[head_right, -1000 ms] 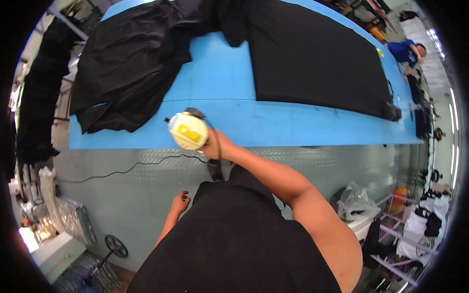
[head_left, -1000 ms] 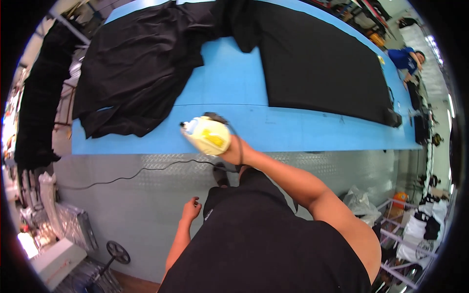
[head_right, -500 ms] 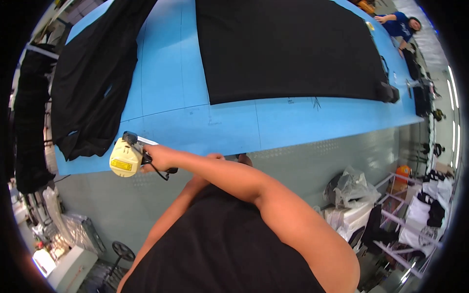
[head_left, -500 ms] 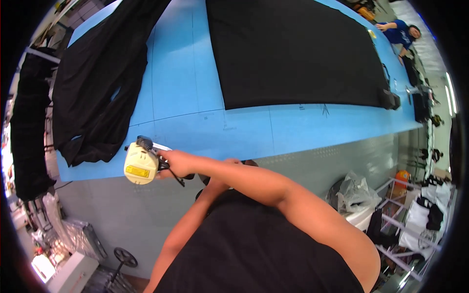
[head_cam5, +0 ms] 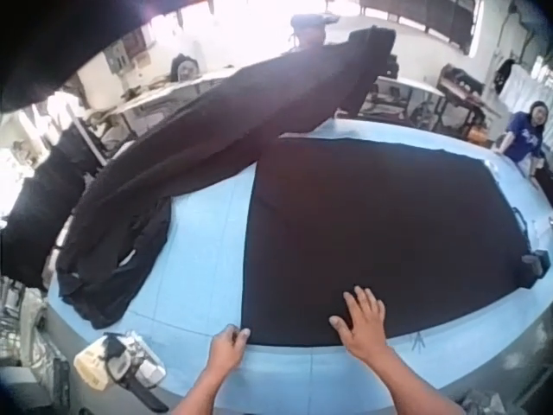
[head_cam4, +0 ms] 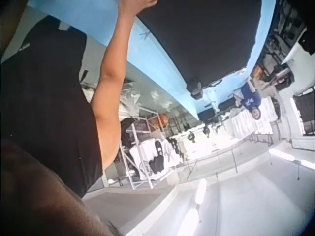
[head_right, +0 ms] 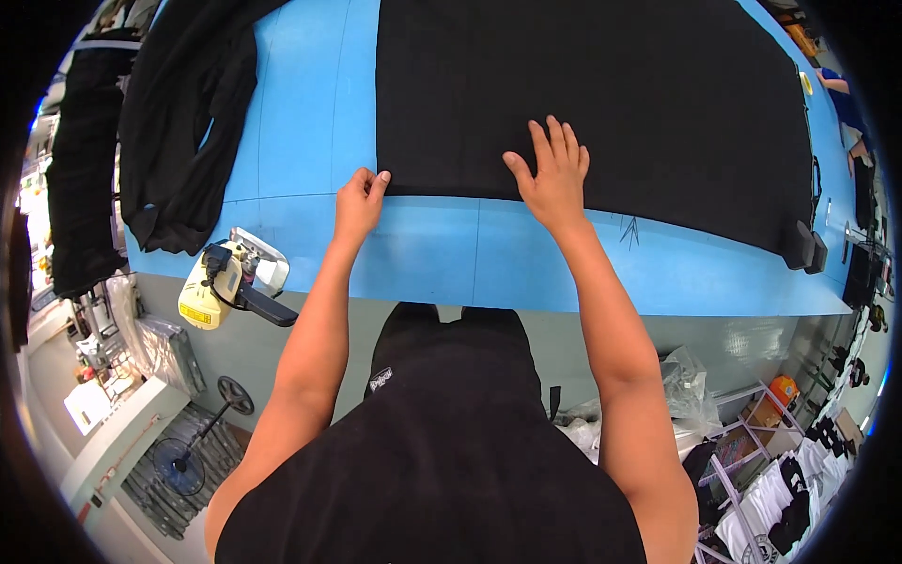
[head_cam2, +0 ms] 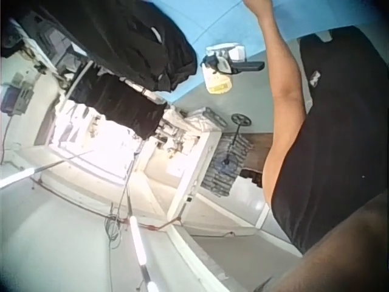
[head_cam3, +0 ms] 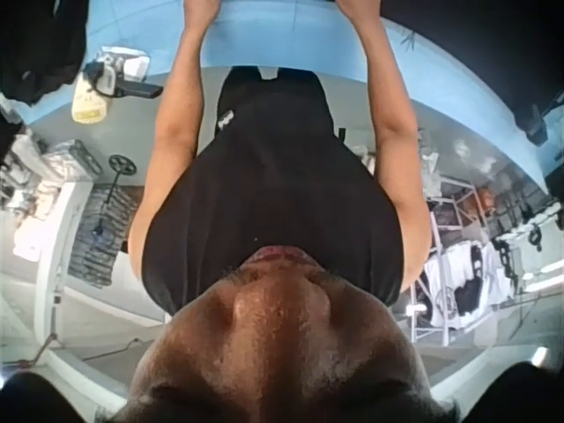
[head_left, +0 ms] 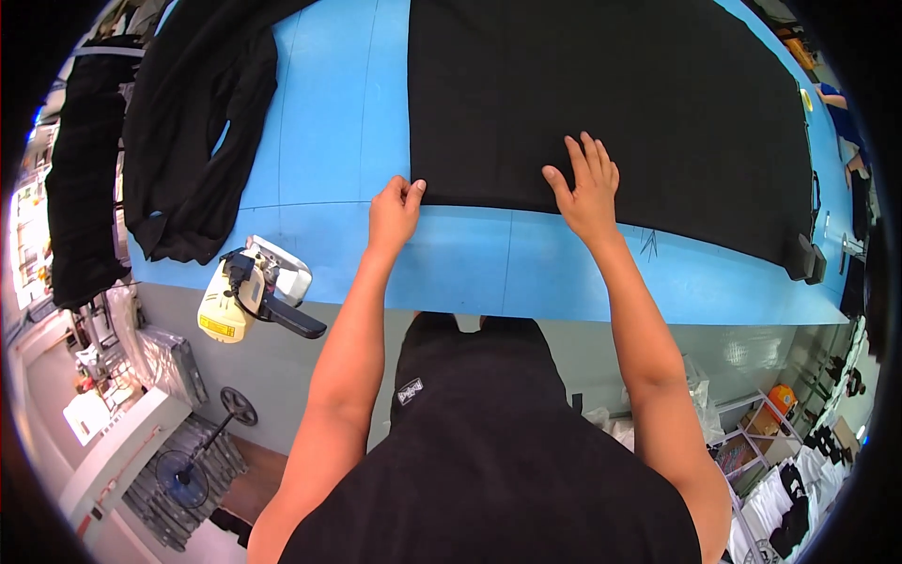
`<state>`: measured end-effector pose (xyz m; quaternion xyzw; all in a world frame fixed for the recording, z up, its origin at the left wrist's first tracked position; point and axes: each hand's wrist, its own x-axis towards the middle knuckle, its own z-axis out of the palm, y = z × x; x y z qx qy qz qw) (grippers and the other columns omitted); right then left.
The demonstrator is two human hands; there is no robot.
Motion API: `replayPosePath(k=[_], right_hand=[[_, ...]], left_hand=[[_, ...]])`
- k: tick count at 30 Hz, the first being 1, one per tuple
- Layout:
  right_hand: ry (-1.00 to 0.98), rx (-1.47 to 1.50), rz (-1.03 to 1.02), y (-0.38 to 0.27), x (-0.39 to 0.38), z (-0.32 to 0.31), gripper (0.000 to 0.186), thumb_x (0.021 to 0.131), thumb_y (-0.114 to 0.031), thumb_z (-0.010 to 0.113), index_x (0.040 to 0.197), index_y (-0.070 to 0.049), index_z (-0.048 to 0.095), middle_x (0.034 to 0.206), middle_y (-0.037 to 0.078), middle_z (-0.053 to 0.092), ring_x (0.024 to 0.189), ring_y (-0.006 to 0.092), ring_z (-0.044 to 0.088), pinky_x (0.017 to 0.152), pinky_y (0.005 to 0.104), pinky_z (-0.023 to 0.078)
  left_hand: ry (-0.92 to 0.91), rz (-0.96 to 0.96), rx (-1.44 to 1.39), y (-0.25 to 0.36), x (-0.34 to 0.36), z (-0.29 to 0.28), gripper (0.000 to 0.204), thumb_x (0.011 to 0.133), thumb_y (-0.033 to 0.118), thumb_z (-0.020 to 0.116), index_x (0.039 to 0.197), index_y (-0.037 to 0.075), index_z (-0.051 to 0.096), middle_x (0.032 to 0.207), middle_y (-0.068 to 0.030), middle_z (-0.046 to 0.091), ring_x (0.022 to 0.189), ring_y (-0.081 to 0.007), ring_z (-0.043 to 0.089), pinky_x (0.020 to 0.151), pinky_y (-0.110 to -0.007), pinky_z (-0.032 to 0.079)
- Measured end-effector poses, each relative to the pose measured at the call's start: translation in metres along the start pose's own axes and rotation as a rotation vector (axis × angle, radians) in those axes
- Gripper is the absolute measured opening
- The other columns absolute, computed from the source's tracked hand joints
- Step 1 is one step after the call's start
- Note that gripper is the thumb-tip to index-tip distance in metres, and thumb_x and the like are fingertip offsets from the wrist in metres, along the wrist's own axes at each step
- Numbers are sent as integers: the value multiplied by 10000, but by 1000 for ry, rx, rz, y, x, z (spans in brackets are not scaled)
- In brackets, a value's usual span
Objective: Cutting a large piece of black fabric using an electric fabric cutter along a marked line.
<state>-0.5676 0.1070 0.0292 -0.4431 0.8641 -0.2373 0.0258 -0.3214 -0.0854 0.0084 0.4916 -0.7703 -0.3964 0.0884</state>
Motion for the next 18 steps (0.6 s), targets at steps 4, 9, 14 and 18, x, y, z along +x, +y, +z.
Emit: replayPosePath(k=[4,9,14,18], right_hand=[[-69,-77,-19,-7,14,14,709,956,-628,492,1470,-140,474,1584,147,330,1484,392,236,1120,728,122],[-125,-218,-22,-17,4,33,717,943,-671,472,1521,-251,409,1624,106,270,1509,378,188,1111,749,78],[-195,-320,-40,-11,-4,42,779,936,-710,421,1566,-264,324,1648,112,207,1525,398,111,1096,774,32],[-160,-235,-17,-44,15,37,795,923,-712,435,1562,-250,331,1649,116,198,1523,397,113,1098,772,33]], left_hand=[[27,43,66,6,-1,-3,380,962,320,650,773,5,550,630,-149,598,575,-324,565,572,-423,458],[-64,52,41,-9,-5,-10,374,960,295,658,770,-4,537,617,-158,588,551,-330,549,558,-423,451],[-115,-14,-17,-11,-2,-9,393,962,302,661,769,-10,519,596,-168,560,530,-307,532,553,-420,445],[-170,-29,2,-14,0,-13,379,959,308,663,802,-7,521,648,-161,593,590,-291,563,579,-425,456]])
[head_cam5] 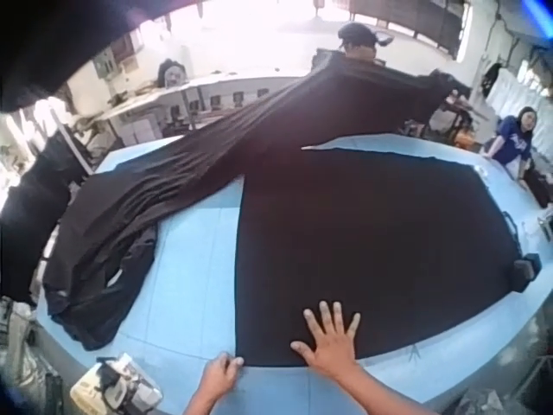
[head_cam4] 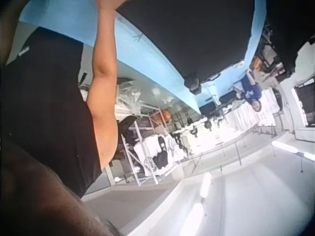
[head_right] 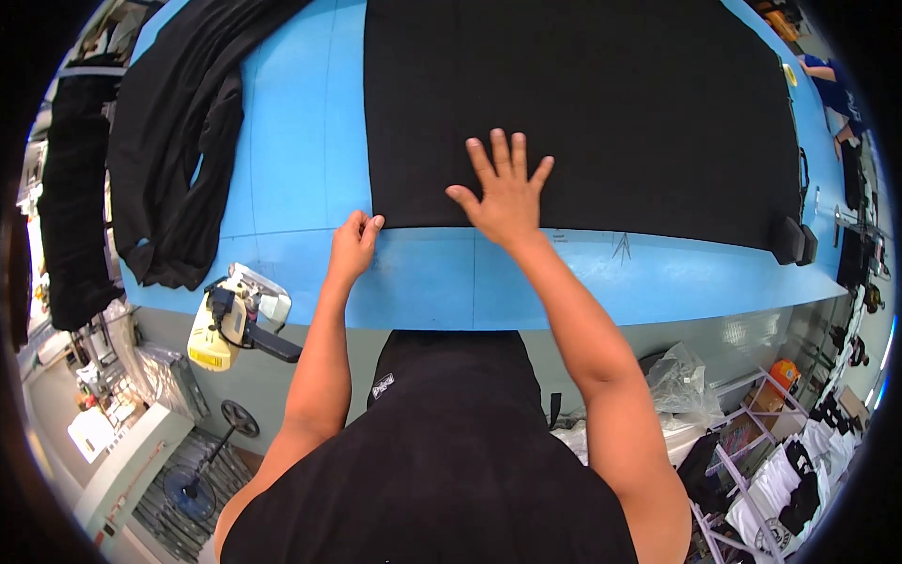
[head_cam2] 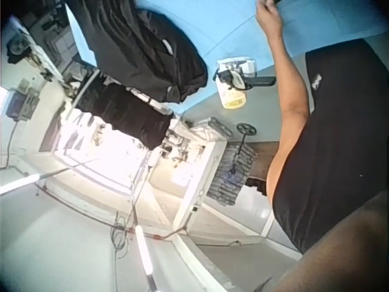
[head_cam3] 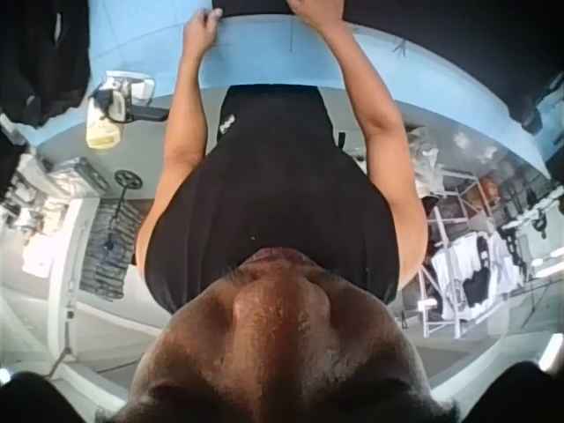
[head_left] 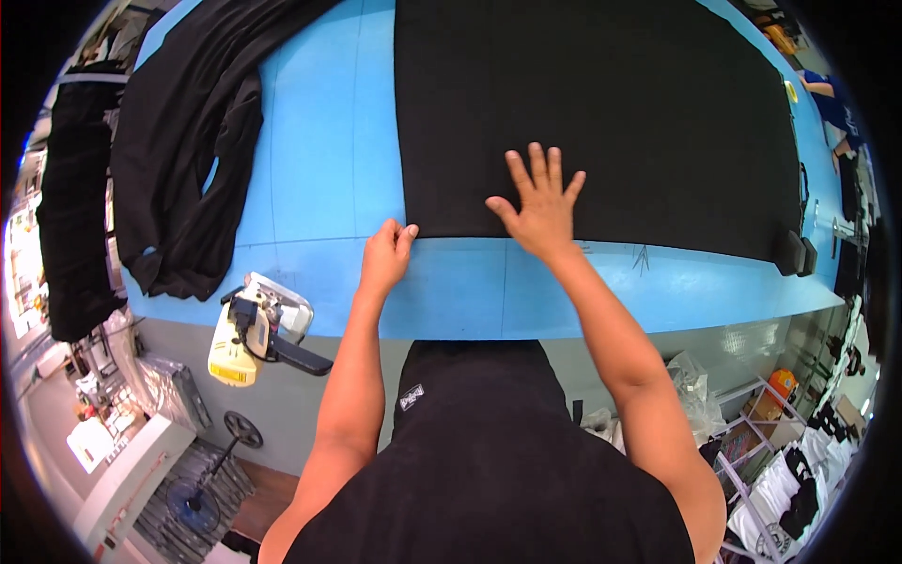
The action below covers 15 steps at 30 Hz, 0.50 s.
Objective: Cutting a large piece of black fabric using an electric fabric cutter along a marked line.
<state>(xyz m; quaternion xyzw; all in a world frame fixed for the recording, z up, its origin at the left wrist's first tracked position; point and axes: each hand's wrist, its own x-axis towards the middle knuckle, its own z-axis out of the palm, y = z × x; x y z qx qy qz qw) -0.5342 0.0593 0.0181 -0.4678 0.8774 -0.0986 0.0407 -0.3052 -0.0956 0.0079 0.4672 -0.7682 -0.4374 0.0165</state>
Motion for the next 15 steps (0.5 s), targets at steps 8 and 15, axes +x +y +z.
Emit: replayPosePath(k=[8,15], right_hand=[[-25,-12,-32,-15,-18,18,752,919,-699,451,1523,-254,411,1629,134,251,1519,402,130,1094,776,35],[106,138,413,46,-30,-35,756,948,-620,513,1518,-139,390,1604,219,256,1505,435,152,1108,746,49]], left_hand=[[336,598,302,83,33,26,430,945,379,634,1301,141,595,1379,-138,535,1323,-375,434,1085,-592,297],[227,579,616,77,49,36,576,969,490,562,1445,170,508,1506,-108,450,1428,-376,352,1113,-698,194]])
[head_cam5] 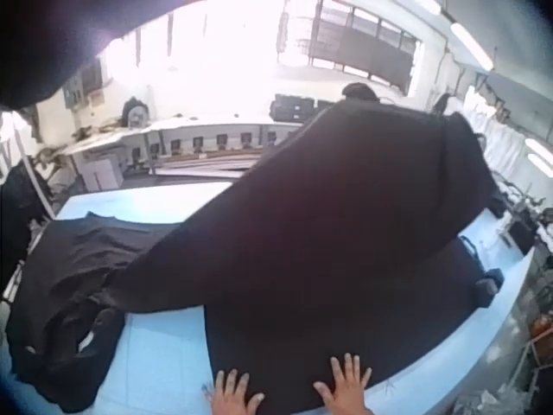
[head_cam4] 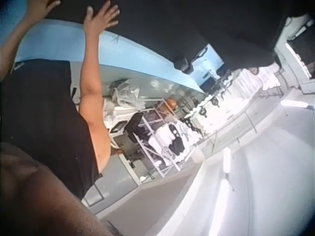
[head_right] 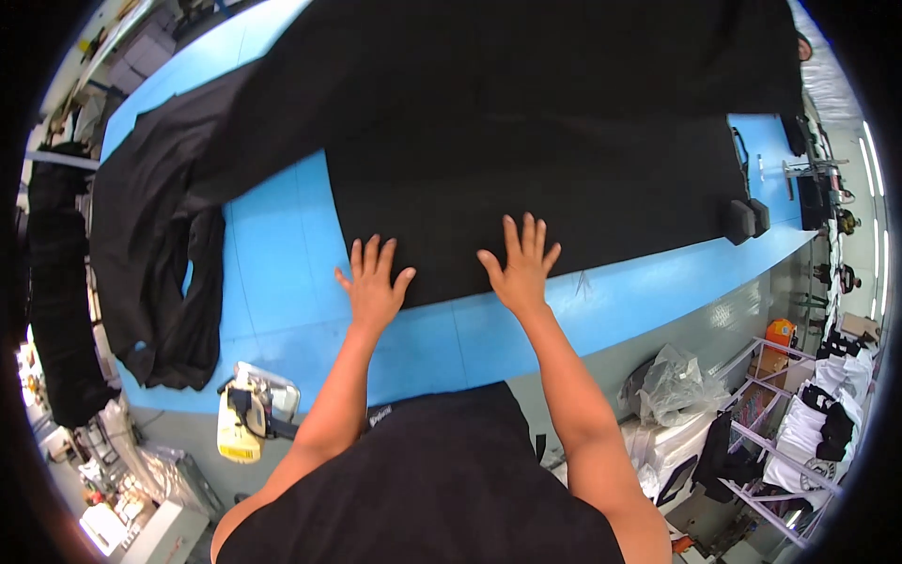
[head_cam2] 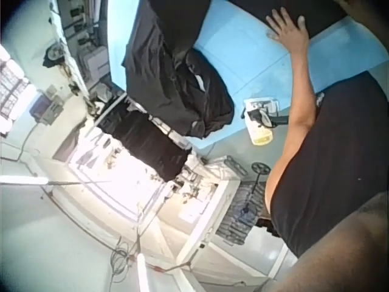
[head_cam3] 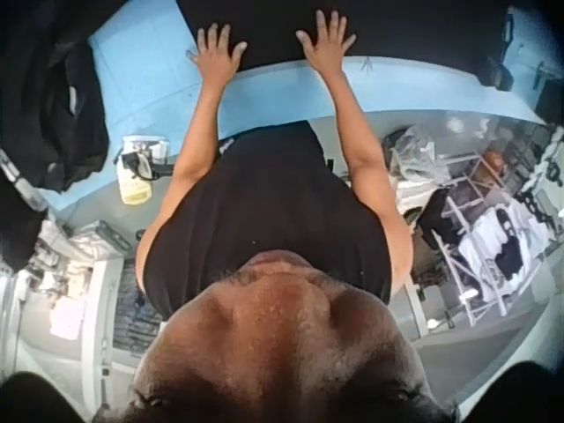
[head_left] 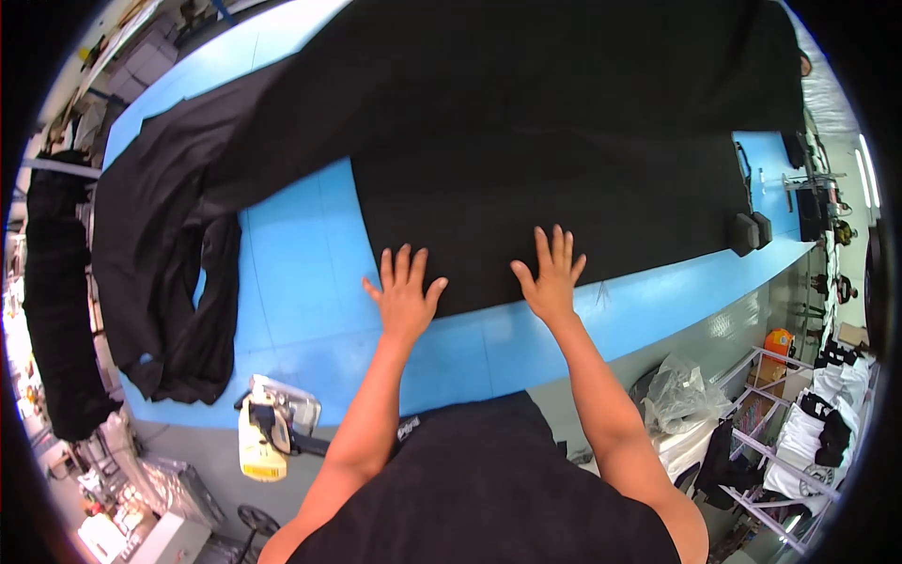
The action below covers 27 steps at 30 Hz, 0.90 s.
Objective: Cutting a large piece of black fabric using an electric fabric cutter along a marked line.
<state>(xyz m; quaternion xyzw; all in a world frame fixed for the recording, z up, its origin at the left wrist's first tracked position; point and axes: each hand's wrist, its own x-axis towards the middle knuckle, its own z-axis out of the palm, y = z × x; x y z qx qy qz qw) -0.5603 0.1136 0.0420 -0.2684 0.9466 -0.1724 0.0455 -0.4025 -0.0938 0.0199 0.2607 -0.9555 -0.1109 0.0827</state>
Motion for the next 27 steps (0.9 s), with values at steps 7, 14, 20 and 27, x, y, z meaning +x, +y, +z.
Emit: replayPosePath(k=[7,14,20,27], right_hand=[[42,67,124,49,-18,-16,738,949,-581,552,1481,-89,415,1566,236,312,1481,418,231,1142,692,116],[-14,73,128,81,-12,-8,746,949,-587,548,1501,-108,398,1587,219,277,1497,399,201,1176,646,104],[121,89,287,174,-60,-52,697,952,-544,575,1464,-95,429,1565,230,311,1481,407,237,1161,654,136],[148,227,223,259,-52,-64,645,945,-478,623,1409,-55,475,1505,255,390,1434,419,315,1146,609,212]], left_hand=[[439,-1105,-1782,-137,132,26,833,887,546,710,1465,36,394,1418,-212,432,1205,-357,541,1015,-478,435],[162,-875,-2165,-276,199,34,350,894,424,740,721,148,610,638,20,579,661,-145,583,649,-372,480],[286,-482,-2183,-115,201,-69,243,965,170,576,742,73,576,608,-14,544,557,-140,504,676,-357,529],[215,-313,-2010,24,137,-79,188,994,242,605,908,85,662,750,-35,646,706,-179,624,812,-432,547]])
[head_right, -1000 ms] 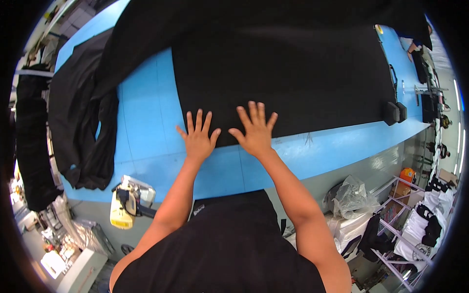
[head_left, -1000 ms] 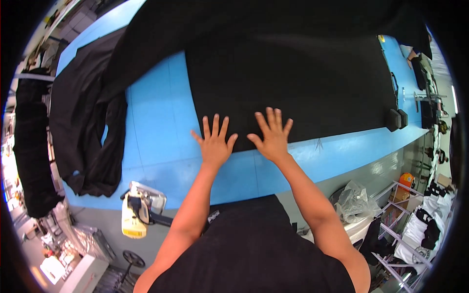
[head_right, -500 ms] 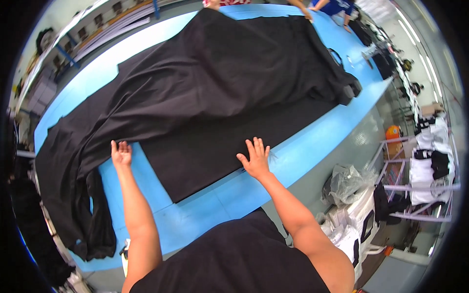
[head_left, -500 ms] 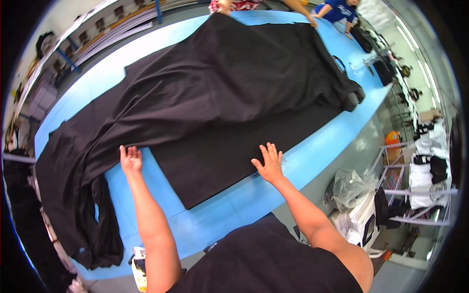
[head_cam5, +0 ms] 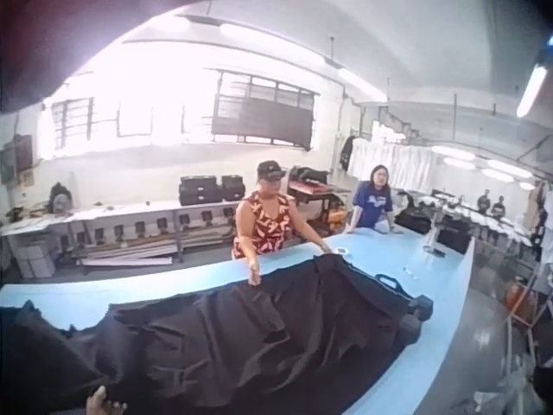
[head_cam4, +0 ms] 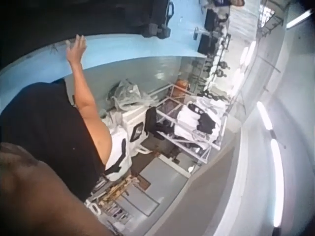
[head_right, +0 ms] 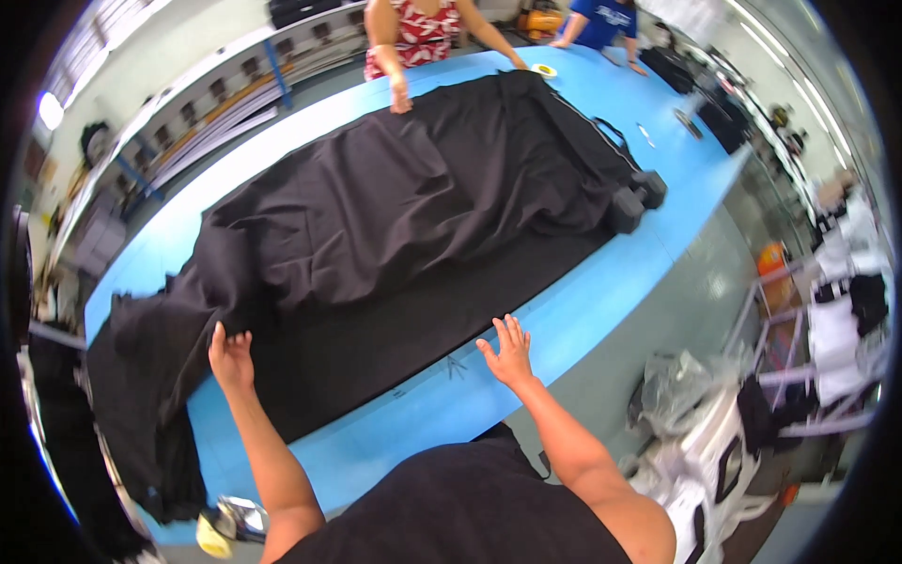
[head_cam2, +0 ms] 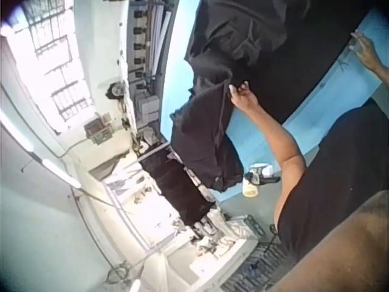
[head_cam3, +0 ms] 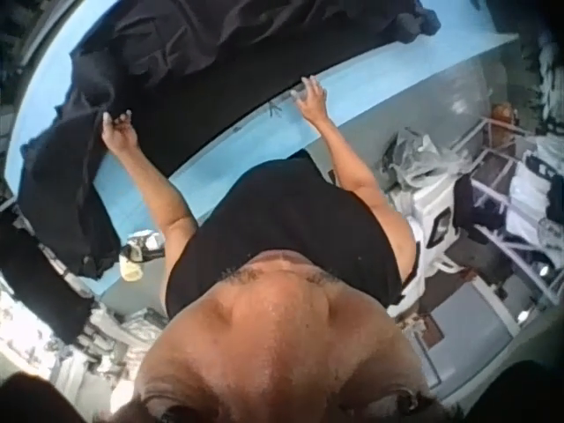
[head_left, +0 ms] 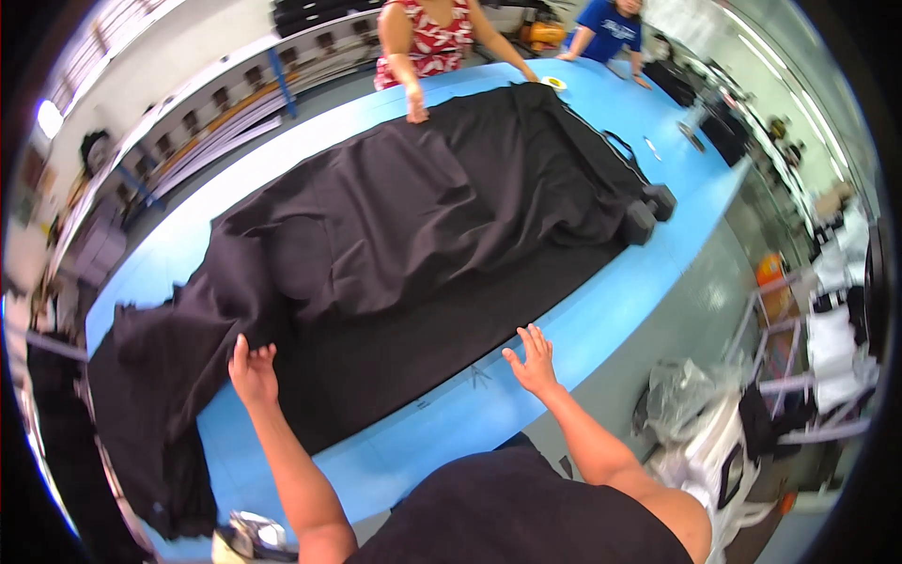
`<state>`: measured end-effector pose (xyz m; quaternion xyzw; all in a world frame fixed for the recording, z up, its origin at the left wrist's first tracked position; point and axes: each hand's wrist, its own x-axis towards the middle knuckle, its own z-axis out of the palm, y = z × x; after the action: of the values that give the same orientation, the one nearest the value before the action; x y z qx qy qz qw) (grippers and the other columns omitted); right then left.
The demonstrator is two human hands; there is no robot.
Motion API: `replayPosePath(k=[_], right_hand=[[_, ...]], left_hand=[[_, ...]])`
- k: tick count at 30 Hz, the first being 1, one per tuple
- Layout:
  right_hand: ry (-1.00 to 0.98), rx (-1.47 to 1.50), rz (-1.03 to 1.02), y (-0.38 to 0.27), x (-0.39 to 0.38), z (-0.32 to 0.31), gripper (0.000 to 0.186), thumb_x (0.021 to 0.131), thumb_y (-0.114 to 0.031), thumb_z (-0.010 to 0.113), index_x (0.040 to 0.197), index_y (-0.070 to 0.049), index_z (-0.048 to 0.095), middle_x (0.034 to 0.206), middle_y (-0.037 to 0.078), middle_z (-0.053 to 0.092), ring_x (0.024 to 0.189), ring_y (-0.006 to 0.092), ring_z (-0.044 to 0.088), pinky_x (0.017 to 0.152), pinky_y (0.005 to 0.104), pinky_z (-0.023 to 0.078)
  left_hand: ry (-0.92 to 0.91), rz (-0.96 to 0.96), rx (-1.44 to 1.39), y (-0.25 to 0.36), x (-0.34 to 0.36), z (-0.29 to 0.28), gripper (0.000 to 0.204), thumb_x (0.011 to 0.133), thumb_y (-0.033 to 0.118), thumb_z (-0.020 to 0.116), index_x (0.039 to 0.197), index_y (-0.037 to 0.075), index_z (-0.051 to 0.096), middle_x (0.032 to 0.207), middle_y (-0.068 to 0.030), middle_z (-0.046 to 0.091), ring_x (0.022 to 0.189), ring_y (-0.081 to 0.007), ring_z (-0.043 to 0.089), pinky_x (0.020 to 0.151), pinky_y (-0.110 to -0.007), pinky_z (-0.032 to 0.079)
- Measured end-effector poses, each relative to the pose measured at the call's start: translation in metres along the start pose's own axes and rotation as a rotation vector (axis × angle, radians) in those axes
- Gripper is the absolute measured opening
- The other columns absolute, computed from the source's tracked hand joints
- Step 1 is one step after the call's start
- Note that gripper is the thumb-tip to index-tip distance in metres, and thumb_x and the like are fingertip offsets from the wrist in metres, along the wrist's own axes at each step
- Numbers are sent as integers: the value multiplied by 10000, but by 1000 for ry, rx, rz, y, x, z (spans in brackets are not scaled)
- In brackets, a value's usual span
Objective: Cutting a large piece of black fabric using an electric fabric cutter along a marked line.
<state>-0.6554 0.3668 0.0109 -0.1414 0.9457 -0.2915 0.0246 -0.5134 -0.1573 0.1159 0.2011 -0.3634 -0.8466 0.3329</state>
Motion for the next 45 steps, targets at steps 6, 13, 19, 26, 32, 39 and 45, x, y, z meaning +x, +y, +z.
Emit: replayPosePath(k=[6,13,19,26,32,39,45], right_hand=[[-72,25,-317,85,38,-53,566,929,-350,674,1353,-4,530,1424,257,487,1363,415,416,1134,515,294],[-208,39,-336,193,76,-84,538,999,-323,599,1341,80,503,1420,281,485,1354,421,429,1152,479,309],[-329,109,-334,151,98,-96,580,1017,-379,567,1383,63,482,1451,267,464,1382,406,405,1149,470,328],[-406,86,-569,136,136,-133,567,1011,-354,586,1402,43,482,1490,246,434,1389,388,414,1153,459,330],[-471,234,-758,183,188,-215,547,1011,-310,595,1409,44,474,1508,227,427,1401,376,407,1150,440,330],[-437,267,-662,282,240,-331,531,998,-265,620,1400,52,480,1430,215,522,1351,349,475,1137,425,344],[-251,350,-516,311,261,-379,460,967,-202,662,1352,21,543,1386,174,570,1289,304,531,1088,404,393]], left_hand=[[393,130,74,-73,-74,37,211,983,289,586,1133,141,597,1081,-68,677,982,-259,644,854,-482,521],[290,-268,464,-215,-237,120,373,982,292,640,1273,72,563,1061,-38,676,870,-144,672,719,-327,544],[117,-377,624,-292,-289,143,402,959,306,668,1264,54,596,1006,-45,670,871,-137,647,775,-318,523],[261,-137,821,-292,-311,191,394,911,302,691,1156,-3,642,1006,-121,705,939,-213,661,855,-361,525],[470,-60,845,-365,-341,244,359,922,282,689,1145,4,647,938,-90,701,861,-178,656,786,-342,541],[174,-153,973,-444,-344,389,435,922,312,700,1230,15,623,1029,-86,704,864,-176,667,802,-337,547],[147,-43,1039,-467,-311,404,357,884,290,740,1104,17,674,971,-124,708,899,-220,678,818,-362,544]])
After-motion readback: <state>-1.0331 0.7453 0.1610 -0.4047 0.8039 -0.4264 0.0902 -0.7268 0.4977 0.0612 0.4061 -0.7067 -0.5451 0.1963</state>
